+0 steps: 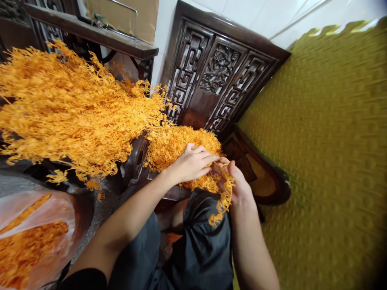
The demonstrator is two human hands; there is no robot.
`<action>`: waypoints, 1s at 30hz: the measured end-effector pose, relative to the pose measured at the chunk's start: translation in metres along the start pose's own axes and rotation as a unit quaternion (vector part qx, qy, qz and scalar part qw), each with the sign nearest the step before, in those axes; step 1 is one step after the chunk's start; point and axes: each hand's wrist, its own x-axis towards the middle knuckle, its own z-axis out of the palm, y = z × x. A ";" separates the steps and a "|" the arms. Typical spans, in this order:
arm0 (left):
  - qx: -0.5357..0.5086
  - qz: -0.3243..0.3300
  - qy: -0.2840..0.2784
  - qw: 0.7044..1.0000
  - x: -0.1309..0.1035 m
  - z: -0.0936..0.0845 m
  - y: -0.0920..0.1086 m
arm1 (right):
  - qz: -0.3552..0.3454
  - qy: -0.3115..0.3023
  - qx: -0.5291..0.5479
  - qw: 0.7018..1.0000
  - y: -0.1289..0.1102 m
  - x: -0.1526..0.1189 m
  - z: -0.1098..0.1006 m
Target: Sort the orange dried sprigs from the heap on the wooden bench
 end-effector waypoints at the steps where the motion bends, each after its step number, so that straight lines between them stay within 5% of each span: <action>1: 0.027 0.008 -0.011 1.000 -0.001 0.000 0.000 | 0.006 -0.018 -0.025 0.999 0.000 -0.002 -0.005; 5: 0.072 0.038 -0.029 0.996 -0.008 -0.001 -0.004 | 0.021 -0.102 -0.248 0.963 -0.017 -0.009 -0.028; 8: 0.051 0.043 -0.044 0.997 -0.012 -0.010 -0.008 | -0.045 -0.137 -0.466 0.873 -0.040 -0.015 -0.041; 11: 0.016 0.035 -0.053 0.998 -0.015 -0.018 -0.009 | -0.125 -0.136 -0.564 0.805 -0.056 -0.020 -0.040; 17: 0.025 0.016 -0.043 0.999 -0.012 -0.022 0.000 | -0.149 -0.125 -0.585 0.787 -0.039 -0.022 -0.012; 21: 0.067 0.018 -0.093 0.993 -0.015 -0.024 0.002 | -0.180 -0.086 -0.708 0.677 -0.031 -0.021 -0.005; 25: 0.073 0.005 -0.084 0.994 -0.020 -0.022 0.001 | -0.233 -0.063 -0.782 0.575 -0.041 -0.025 -0.012; 27: 0.076 0.002 -0.083 0.994 -0.023 -0.020 -0.001 | -0.243 -0.088 -0.772 0.581 -0.044 -0.027 -0.022; 30: 0.054 -0.043 -0.092 0.993 -0.030 -0.019 -0.010 | -0.193 -0.121 -0.715 0.661 -0.048 -0.033 -0.045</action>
